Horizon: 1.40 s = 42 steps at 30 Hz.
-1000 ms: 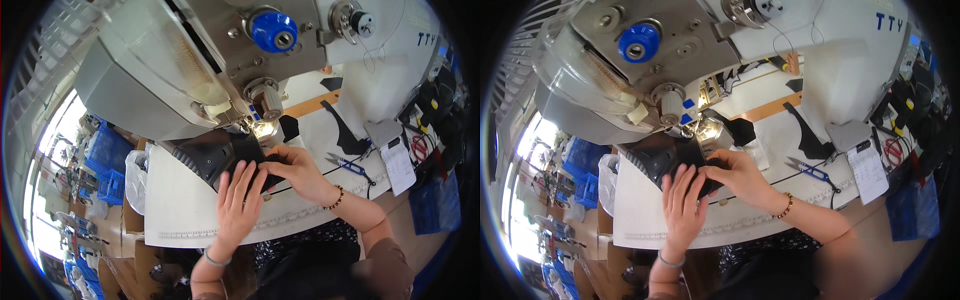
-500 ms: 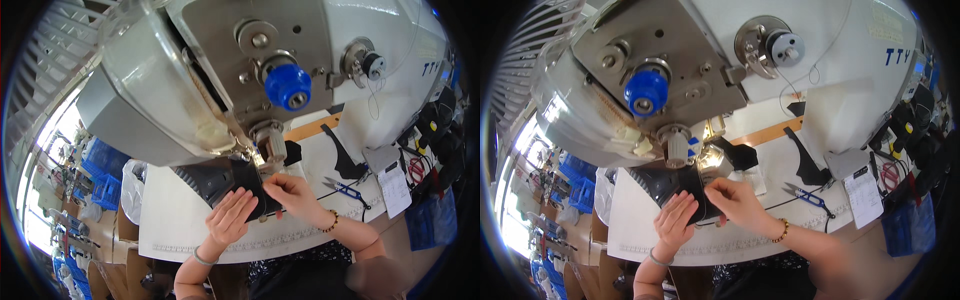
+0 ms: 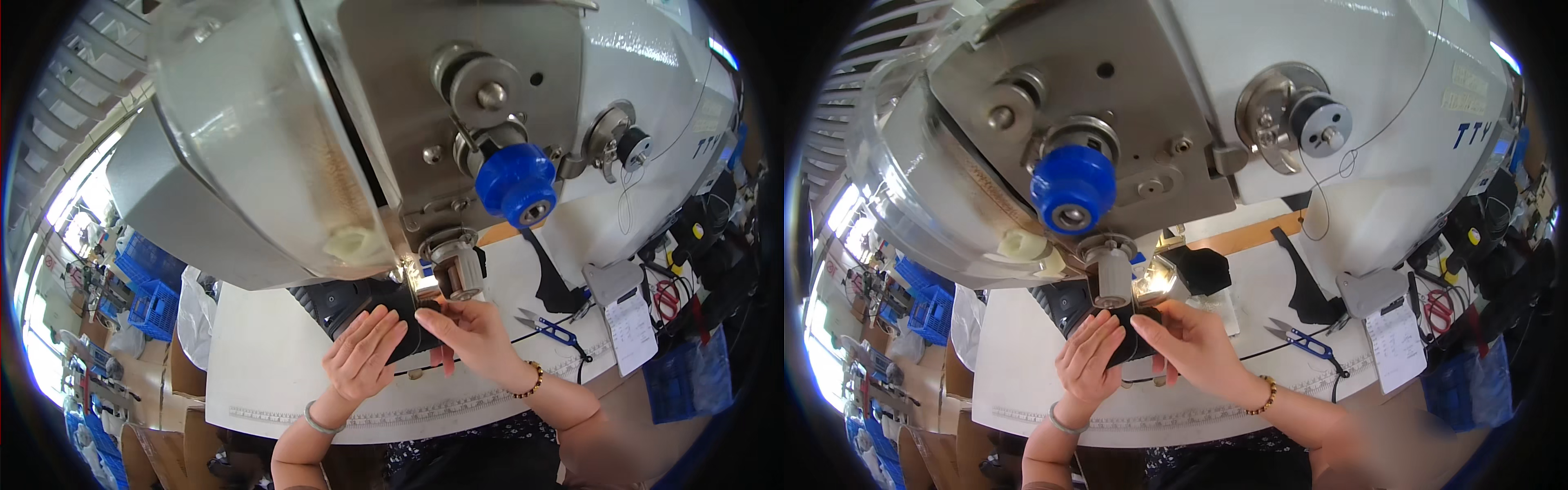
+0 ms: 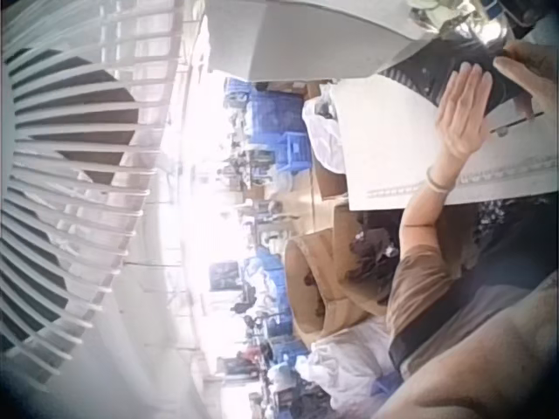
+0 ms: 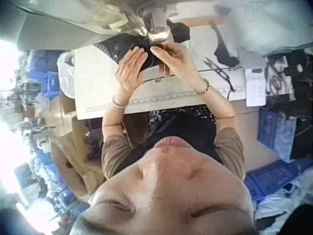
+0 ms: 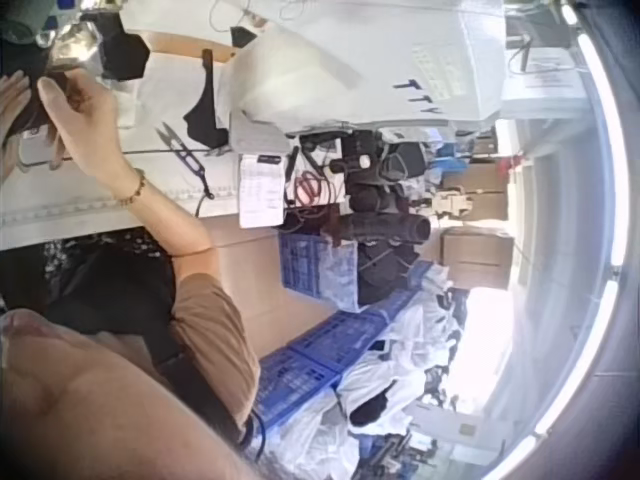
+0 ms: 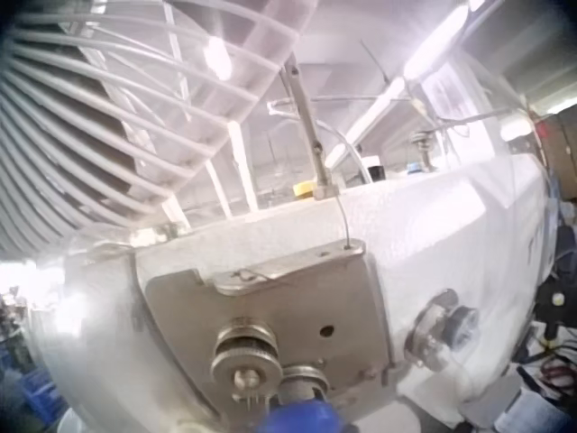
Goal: The person stitches leather boot pieces together using a sewing machine and trims threads with thread snips.
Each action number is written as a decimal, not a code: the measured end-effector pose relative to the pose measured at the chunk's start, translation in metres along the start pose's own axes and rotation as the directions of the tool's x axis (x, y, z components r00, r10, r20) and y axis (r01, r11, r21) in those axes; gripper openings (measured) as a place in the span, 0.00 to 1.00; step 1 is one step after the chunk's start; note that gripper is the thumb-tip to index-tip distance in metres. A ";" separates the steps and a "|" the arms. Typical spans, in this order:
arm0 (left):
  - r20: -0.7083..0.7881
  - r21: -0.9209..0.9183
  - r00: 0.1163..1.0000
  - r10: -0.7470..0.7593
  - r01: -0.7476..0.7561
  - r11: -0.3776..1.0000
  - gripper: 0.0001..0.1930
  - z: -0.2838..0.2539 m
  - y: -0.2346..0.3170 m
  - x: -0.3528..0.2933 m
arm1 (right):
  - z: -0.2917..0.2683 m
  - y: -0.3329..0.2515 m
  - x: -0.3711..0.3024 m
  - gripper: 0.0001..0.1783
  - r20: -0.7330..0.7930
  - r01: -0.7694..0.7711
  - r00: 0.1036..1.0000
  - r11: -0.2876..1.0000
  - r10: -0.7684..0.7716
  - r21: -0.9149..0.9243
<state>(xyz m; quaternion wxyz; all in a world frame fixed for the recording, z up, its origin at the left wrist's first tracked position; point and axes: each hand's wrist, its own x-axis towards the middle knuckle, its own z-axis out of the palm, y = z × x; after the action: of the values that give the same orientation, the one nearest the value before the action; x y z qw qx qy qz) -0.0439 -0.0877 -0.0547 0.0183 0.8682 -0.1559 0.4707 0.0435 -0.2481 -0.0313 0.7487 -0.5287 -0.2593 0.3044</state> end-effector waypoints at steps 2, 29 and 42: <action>-0.022 0.013 1.000 0.017 -0.016 1.000 0.19 0.002 -0.001 0.002 | -0.003 0.000 0.000 0.14 0.008 -0.011 1.000 1.000 0.011 0.029; -0.111 -0.017 0.994 -0.010 0.008 1.000 0.17 0.015 -0.007 0.021 | -0.032 0.002 0.011 0.16 0.507 0.697 0.459 -0.058 -0.730 -0.715; -0.155 -0.026 0.987 0.039 -0.044 0.999 0.16 0.020 -0.004 0.016 | -0.035 0.003 0.021 0.16 0.475 0.749 0.473 0.056 -0.742 -0.660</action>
<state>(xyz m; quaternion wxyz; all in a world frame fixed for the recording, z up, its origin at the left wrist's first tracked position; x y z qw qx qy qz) -0.0183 -0.0913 -0.0520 0.0330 0.8254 -0.1788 0.5345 0.0824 -0.2539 -0.0430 0.4574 -0.5919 -0.6020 -0.2794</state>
